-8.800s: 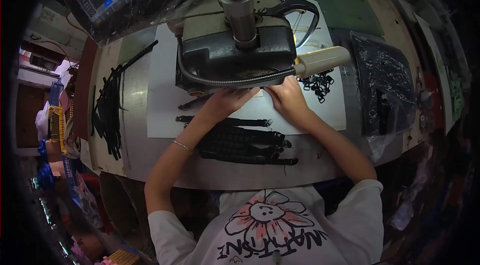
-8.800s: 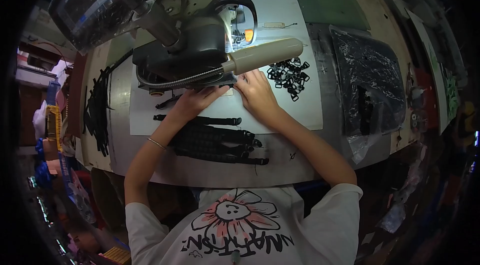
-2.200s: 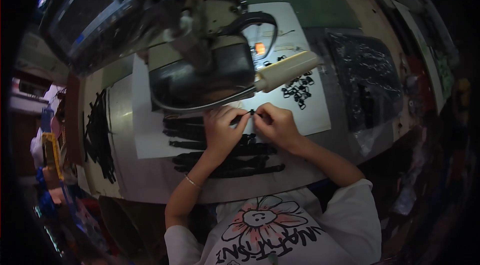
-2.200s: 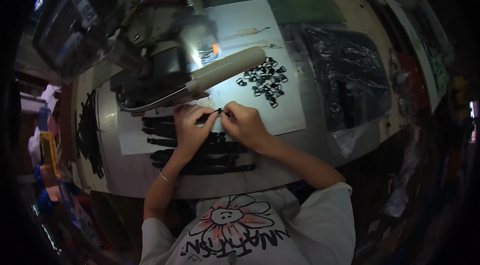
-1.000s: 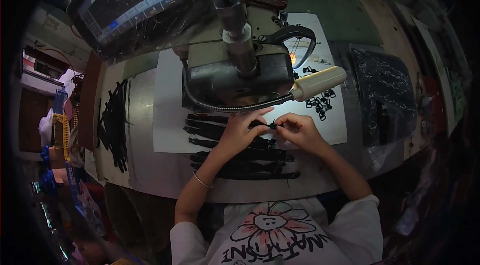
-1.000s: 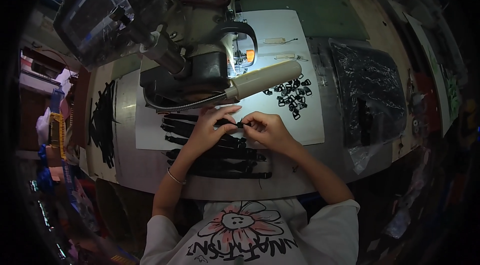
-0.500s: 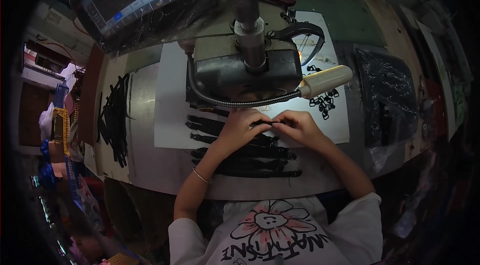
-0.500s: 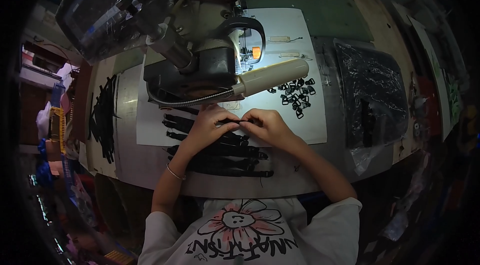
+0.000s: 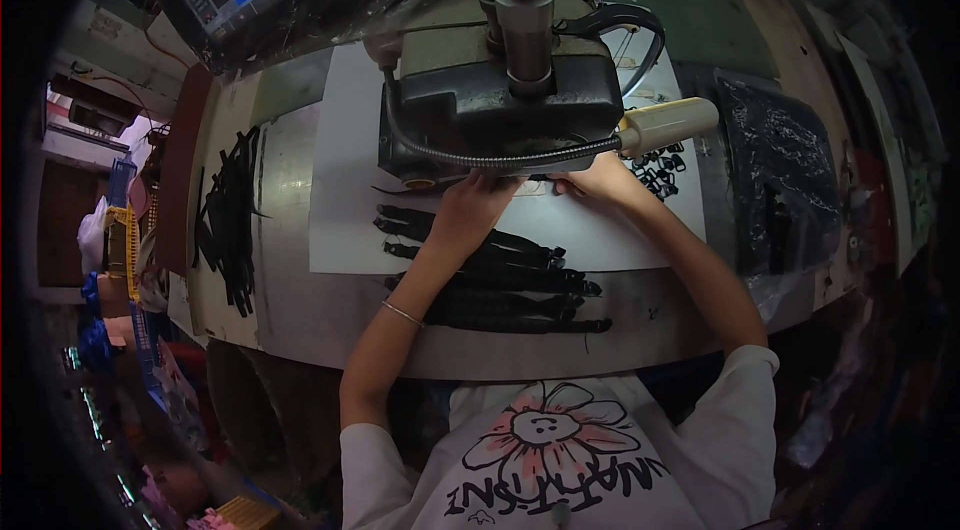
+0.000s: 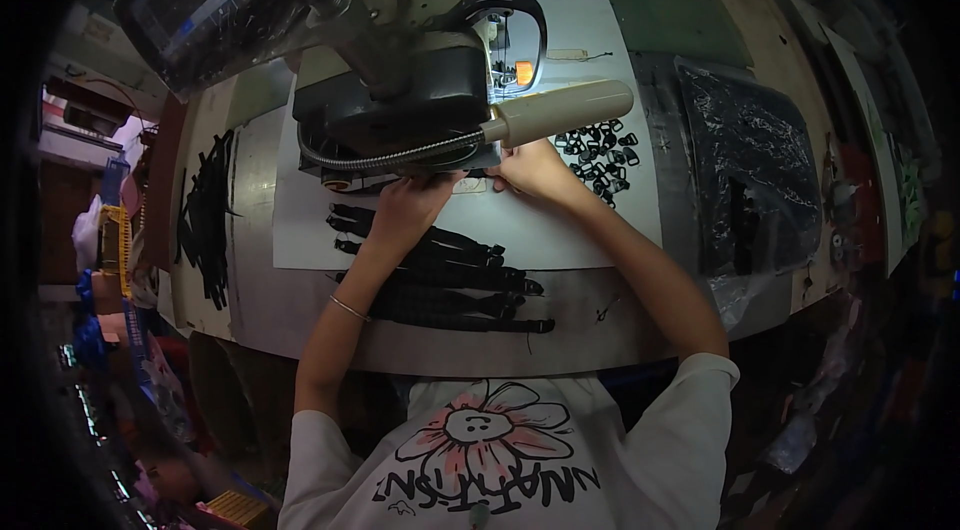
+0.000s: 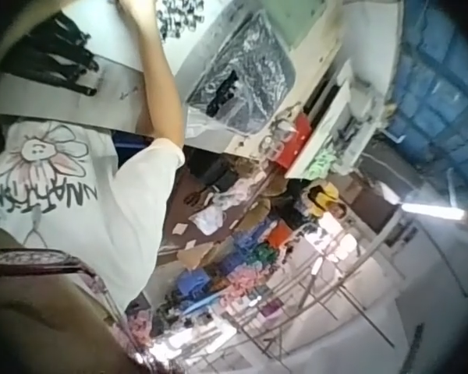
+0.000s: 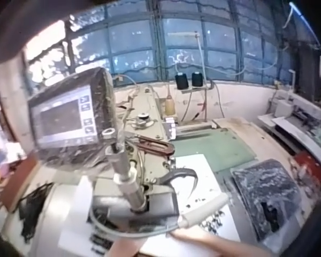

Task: Attaching plastic fasteners to black straps using an industrial press machine.

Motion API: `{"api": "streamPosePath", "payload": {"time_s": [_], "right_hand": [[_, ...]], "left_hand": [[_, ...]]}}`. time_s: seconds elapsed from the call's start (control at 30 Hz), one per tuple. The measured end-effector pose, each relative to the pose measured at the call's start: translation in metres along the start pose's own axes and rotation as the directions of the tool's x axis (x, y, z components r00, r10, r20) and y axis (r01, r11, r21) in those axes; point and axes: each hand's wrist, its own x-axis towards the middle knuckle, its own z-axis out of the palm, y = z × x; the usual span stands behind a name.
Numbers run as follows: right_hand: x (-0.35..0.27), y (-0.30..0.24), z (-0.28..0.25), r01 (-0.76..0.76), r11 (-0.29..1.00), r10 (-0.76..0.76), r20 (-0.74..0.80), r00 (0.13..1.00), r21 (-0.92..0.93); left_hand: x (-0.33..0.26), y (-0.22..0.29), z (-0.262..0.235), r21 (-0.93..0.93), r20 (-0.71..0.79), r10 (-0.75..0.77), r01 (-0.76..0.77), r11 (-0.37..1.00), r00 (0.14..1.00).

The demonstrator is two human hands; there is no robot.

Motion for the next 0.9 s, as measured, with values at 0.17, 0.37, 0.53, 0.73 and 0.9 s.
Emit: {"api": "streamPosePath", "payload": {"time_s": [0.17, 0.37, 0.53, 0.73, 0.9], "right_hand": [[0.002, 0.010, 0.003, -0.002, 0.999, 0.004, -0.068, 0.998, 0.039], [-0.005, -0.004, 0.004, 0.029, 0.999, -0.031, -0.051, 0.998, -0.025], [0.005, 0.018, 0.007, 0.138, 0.915, -0.201, -0.133, 0.971, -0.379], [0.003, 0.042, 0.010, 0.429, 0.681, -0.642, -0.200, 0.740, -0.594], [-0.003, 0.048, 0.010, 0.593, 0.488, -0.825, -0.116, 0.554, -0.640]], "left_hand": [[0.000, -0.002, 0.004, -0.018, -0.020, 0.018, -0.018, 1.000, 1.000], [-0.006, -0.007, 0.014, -0.002, -0.024, 0.042, -0.042, 0.999, 0.999], [0.006, -0.007, 0.009, 0.069, -0.086, 0.246, -0.240, 0.968, 0.966], [0.011, -0.004, 0.008, 0.194, -0.020, 0.349, -0.339, 0.921, 0.937], [0.012, -0.007, 0.003, 0.130, 0.008, 0.359, -0.357, 0.925, 0.933]]}}
